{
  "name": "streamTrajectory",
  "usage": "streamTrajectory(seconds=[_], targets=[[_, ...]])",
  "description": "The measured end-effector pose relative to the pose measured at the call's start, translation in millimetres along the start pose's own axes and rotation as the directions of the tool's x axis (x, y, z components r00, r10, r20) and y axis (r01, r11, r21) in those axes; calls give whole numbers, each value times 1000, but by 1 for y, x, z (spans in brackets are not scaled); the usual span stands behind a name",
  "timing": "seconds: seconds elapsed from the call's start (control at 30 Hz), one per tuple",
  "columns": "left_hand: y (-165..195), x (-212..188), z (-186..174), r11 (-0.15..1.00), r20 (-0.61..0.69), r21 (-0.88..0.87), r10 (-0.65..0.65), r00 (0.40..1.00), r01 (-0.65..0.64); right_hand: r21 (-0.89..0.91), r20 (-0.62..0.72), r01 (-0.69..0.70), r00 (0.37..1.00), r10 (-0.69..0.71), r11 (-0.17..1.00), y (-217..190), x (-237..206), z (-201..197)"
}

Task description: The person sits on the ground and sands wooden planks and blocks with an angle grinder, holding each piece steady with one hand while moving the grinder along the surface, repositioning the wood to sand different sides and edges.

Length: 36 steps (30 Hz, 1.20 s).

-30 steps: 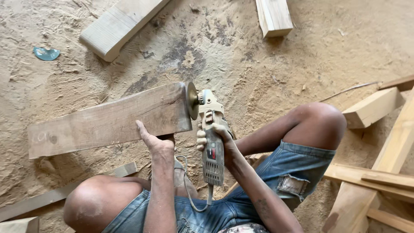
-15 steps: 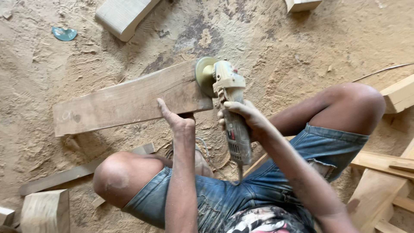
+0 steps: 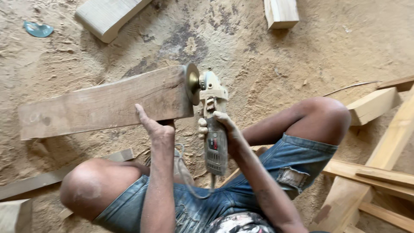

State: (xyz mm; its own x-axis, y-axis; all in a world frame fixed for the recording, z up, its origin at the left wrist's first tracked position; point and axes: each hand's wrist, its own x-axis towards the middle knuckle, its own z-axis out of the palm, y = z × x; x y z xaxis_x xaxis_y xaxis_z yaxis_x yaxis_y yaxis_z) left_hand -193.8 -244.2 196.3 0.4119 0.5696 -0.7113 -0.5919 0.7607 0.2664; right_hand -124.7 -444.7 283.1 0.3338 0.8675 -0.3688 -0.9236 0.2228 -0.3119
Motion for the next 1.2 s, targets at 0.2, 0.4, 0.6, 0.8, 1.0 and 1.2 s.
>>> streamTrajectory(seconds=[0.2,0.4,0.6,0.8,1.0,1.2], targets=[[2,5,-2,997,173,-71,7,985,6,-626,-190,18,966,-175,779,-19,-6,30],[7,-1,-1,999,108,35,23,994,-27,47,-48,-63,997,65,997,11,-10,-22],[11,-4,-5,999,184,32,-40,982,35,425,159,-167,981,108,890,39,-4,-68],[8,4,-11,997,161,69,-34,986,23,29,-12,-159,987,160,987,18,-18,-43],[10,9,-12,999,135,31,-31,990,27,-441,-123,-10,991,-49,897,-4,-21,-16],[8,6,-7,998,131,61,-19,991,11,-61,-161,-43,986,33,997,-2,-20,-29]])
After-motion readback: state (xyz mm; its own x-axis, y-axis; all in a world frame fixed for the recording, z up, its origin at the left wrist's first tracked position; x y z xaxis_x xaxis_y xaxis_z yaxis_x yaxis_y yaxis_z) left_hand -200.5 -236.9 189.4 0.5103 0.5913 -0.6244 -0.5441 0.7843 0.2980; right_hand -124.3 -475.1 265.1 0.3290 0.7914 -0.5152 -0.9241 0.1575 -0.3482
